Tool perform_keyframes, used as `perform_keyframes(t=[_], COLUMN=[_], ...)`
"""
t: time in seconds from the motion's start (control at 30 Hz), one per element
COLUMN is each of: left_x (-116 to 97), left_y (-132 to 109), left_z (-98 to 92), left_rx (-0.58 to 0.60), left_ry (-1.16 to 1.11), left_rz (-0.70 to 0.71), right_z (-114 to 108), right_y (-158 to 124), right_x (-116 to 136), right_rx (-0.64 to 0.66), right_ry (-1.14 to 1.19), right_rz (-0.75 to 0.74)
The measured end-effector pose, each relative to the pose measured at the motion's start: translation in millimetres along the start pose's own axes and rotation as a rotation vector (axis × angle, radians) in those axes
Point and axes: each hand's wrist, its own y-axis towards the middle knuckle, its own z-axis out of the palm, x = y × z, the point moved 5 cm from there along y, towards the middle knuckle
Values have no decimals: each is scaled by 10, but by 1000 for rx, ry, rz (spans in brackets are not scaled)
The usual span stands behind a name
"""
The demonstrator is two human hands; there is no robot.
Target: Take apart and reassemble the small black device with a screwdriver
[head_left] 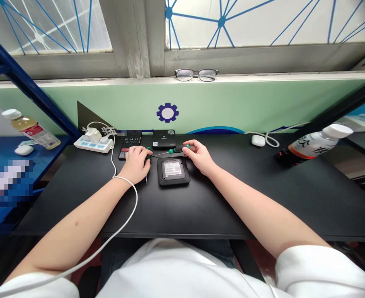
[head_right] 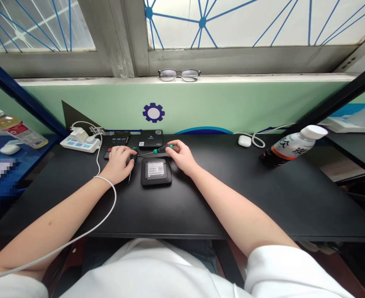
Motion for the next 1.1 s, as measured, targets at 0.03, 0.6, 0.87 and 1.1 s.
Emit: perform_keyframes(t=[0.03,0.6,0.87,1.1], left_x=[-1,-437,-355,-293], left_y=[0,-123,-87,-65], left_z=[-1,81,-21,-49], left_rx=[2,355,399,343], left_ry=[4,-94,-18,-41], left_rz=[-5,360,305,305], right_z=[-17,-507,-495,-421], right_y=[7,271,276,253], right_x=[-7,-142,-145,-100], right_rx=[-22,-448,-474,-432], right_ry=[4,190,171,149], right_rz=[0,-97,-113,-128])
